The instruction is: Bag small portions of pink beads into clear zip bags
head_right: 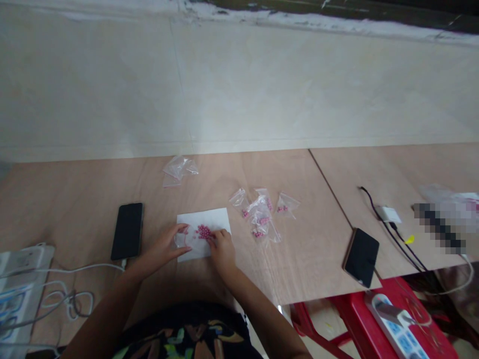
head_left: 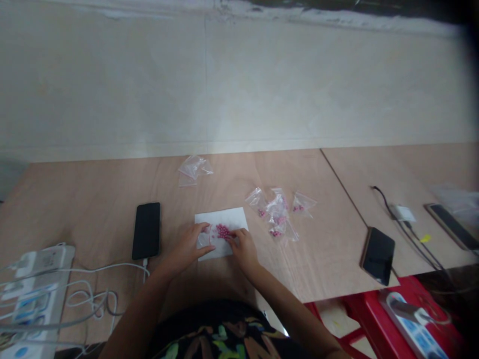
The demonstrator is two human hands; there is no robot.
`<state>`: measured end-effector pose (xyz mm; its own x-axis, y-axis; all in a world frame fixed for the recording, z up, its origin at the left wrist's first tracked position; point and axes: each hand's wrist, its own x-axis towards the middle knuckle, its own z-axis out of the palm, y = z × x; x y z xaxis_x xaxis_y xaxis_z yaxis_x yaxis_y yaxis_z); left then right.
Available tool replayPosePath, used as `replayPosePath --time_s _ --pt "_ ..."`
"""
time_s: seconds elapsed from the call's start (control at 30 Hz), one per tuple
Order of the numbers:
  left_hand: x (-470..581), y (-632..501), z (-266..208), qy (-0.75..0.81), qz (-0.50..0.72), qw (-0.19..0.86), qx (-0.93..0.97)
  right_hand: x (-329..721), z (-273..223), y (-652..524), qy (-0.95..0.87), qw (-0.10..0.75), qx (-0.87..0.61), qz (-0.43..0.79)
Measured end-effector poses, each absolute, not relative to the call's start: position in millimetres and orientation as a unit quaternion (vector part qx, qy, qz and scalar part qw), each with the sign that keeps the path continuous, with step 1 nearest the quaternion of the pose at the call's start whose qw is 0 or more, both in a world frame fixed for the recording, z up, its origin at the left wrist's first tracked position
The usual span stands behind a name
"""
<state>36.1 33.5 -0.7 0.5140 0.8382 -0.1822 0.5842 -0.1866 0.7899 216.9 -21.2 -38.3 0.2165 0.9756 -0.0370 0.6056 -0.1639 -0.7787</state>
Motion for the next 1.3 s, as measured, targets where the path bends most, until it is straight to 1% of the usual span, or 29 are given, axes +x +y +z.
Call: replayPosePath --time_s 0.13,0.2,0.3,0.4,0.47,0.57,0.67,0.73,0.83,0.93,1.03,1.1,1.2,1.3 --pt "34 32 -1 0.469 0.156 0.428 0.757 218 -43 -20 -0.567 0.309 -0.707 0.289" --pt "35 31 1 0.469 0.152 0.428 0.757 216 -31 -18 -0.556 0.328 -0.707 0.291" --pt "39 30 2 0.469 0.141 0.424 0.762 212 -9 -16 -0.549 0.377 -0.678 0.310" --pt "43 30 1 0.460 0.140 0.429 0.765 209 -1 -14 -0.554 0.399 -0.653 0.327" --pt "42 30 0 0.461 0.143 0.430 0.763 211 -9 -13 -0.547 0.387 -0.678 0.304" --pt "40 31 0 0.466 0.138 0.427 0.763 217 -31 -12 -0.548 0.339 -0.719 0.260" --pt "37 32 1 0.469 0.135 0.421 0.765 222 -47 -9 -0.571 0.299 -0.717 0.266" --pt "36 32 1 0.471 0.136 0.420 0.764 224 -51 -7 -0.577 0.294 -0.713 0.271" --pt "37 32 0 0.471 0.138 0.425 0.760 226 -45 -3 -0.553 0.317 -0.719 0.279" --pt "38 31 -3 0.468 0.138 0.422 0.764 224 -26 -2 -0.509 0.364 -0.723 0.293" --pt "40 31 -8 0.454 0.147 0.419 0.772 216 -5 -3 -0.518 0.401 -0.685 0.319" --pt "40 31 -10 0.450 0.156 0.420 0.773 211 0 -5 -0.534 0.406 -0.661 0.335" --pt "38 32 -11 0.460 0.157 0.418 0.768 211 -12 -7 -0.527 0.385 -0.694 0.304" --pt "35 33 -7 0.472 0.147 0.421 0.761 216 -37 -10 -0.539 0.333 -0.727 0.265"
